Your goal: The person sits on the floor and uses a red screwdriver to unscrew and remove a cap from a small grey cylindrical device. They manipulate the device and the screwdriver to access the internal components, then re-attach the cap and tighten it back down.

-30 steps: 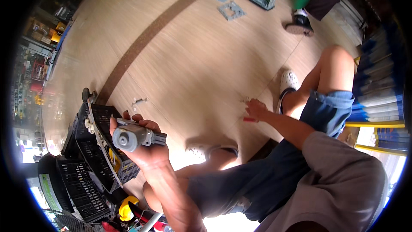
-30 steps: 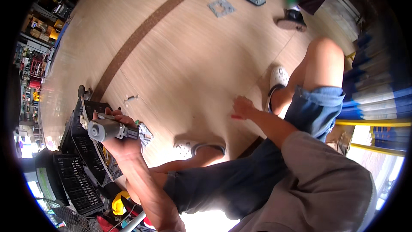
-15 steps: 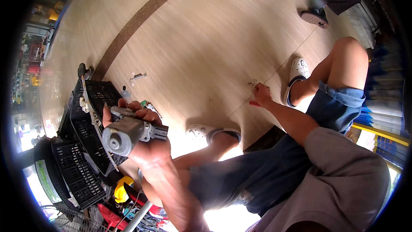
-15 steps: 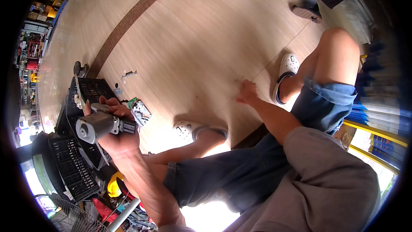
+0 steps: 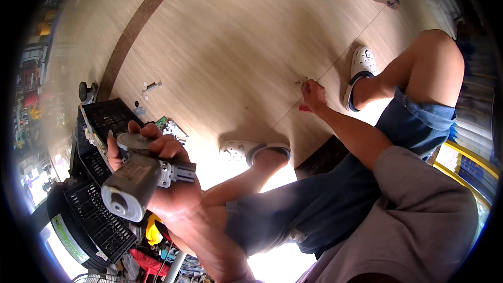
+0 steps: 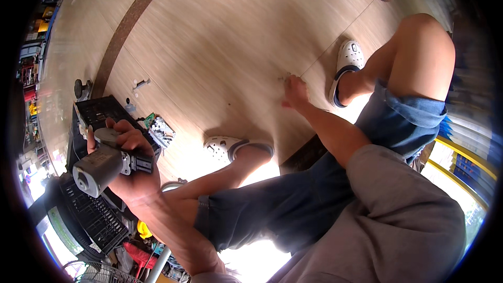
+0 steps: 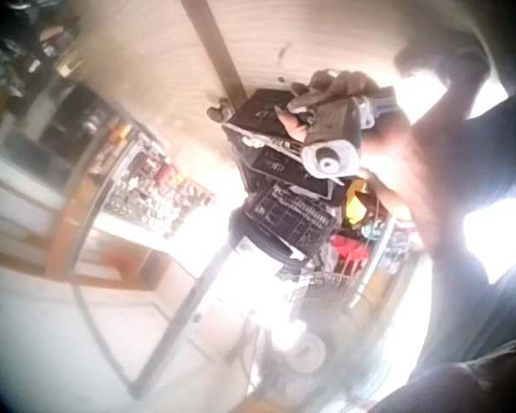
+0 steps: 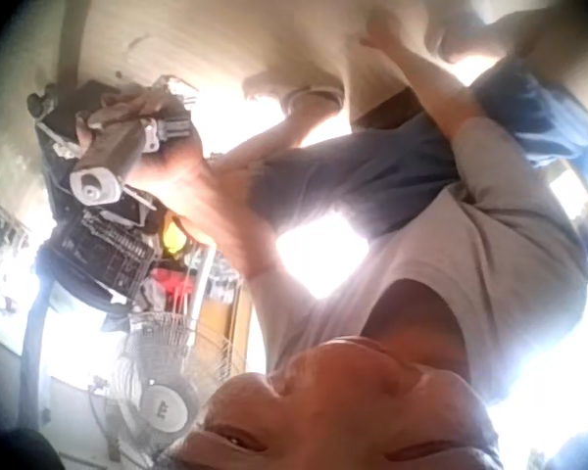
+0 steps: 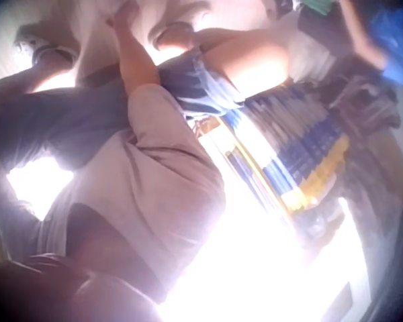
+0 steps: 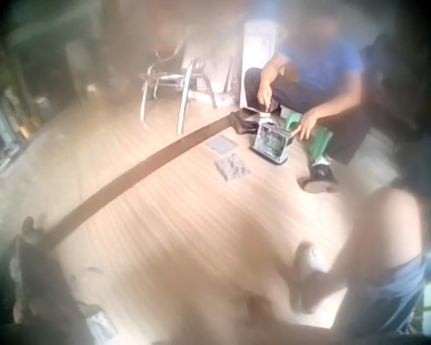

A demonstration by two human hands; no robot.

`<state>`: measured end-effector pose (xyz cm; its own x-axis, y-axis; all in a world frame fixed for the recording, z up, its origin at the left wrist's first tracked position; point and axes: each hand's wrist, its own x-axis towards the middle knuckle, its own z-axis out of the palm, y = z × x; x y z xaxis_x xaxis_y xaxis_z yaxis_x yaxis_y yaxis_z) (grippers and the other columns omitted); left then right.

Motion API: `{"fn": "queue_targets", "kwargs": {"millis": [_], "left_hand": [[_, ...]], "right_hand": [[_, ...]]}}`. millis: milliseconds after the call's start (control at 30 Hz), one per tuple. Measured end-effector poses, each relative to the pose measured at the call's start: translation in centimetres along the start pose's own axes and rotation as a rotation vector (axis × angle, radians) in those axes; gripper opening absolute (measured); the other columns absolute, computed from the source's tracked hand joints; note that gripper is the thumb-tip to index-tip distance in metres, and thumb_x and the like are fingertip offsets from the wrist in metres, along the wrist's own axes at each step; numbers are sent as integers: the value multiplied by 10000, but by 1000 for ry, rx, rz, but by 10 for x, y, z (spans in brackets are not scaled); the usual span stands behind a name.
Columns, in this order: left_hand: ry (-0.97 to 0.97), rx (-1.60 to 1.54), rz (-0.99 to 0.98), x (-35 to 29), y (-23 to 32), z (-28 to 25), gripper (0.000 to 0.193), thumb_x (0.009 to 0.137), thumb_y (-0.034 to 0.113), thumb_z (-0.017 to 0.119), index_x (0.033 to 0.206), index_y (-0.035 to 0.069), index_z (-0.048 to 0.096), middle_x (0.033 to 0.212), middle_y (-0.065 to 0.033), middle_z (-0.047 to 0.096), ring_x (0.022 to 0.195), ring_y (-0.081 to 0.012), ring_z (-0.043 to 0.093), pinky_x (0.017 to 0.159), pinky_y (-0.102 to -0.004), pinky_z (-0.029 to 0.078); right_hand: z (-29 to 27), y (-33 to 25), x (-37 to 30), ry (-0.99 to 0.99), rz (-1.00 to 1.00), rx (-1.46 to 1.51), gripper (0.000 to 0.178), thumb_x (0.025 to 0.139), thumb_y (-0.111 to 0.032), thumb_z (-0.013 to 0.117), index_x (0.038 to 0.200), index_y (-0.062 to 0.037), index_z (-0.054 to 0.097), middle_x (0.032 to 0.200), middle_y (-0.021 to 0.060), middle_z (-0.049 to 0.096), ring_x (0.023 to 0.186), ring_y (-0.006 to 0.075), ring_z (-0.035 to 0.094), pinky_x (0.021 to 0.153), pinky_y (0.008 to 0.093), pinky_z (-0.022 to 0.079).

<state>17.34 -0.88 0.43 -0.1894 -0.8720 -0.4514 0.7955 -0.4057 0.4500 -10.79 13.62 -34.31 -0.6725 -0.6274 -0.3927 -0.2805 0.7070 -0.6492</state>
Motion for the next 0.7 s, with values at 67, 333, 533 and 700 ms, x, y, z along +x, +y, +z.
{"fn": "queue_targets", "kwargs": {"millis": [67, 333, 533, 700], "left_hand": [[2, -6, -21, 3, -6, 3, 454, 934, 423, 649, 1152, 25, 622, 949, -112, 616, 722, -184, 588, 631, -287, 501], [34, 16, -41, 6, -9, 6, 441, 935, 419, 650, 1156, 38, 620, 951, -101, 611, 724, -175, 588, 633, -285, 499], [-14, 37, -50, 8, -16, 10, 430, 944, 322, 672, 1194, -6, 552, 972, -96, 533, 773, -173, 553, 669, -285, 500], [47, 29, -73, 12, -22, 15, 445, 943, 435, 635, 1165, 50, 617, 965, -121, 621, 714, -188, 613, 626, -304, 520]], "right_hand": [[1, -2, 2, 37, 38, 10, 215, 880, -208, 637, 1049, -81, 675, 940, 140, 697, 882, 322, 683, 796, 440, 540], [11, -7, 14, -63, -173, -136, 175, 930, -206, 595, 1088, -164, 659, 1060, 96, 601, 983, 319, 634, 821, 449, 532], [16, 8, 27, -105, -311, -359, 134, 946, -204, 581, 1057, -189, 655, 1078, 68, 584, 1002, 303, 634, 817, 448, 540], [16, 8, 31, -97, -350, -401, 113, 934, -198, 591, 1028, -178, 651, 1062, 64, 585, 994, 305, 638, 798, 453, 539]]}}
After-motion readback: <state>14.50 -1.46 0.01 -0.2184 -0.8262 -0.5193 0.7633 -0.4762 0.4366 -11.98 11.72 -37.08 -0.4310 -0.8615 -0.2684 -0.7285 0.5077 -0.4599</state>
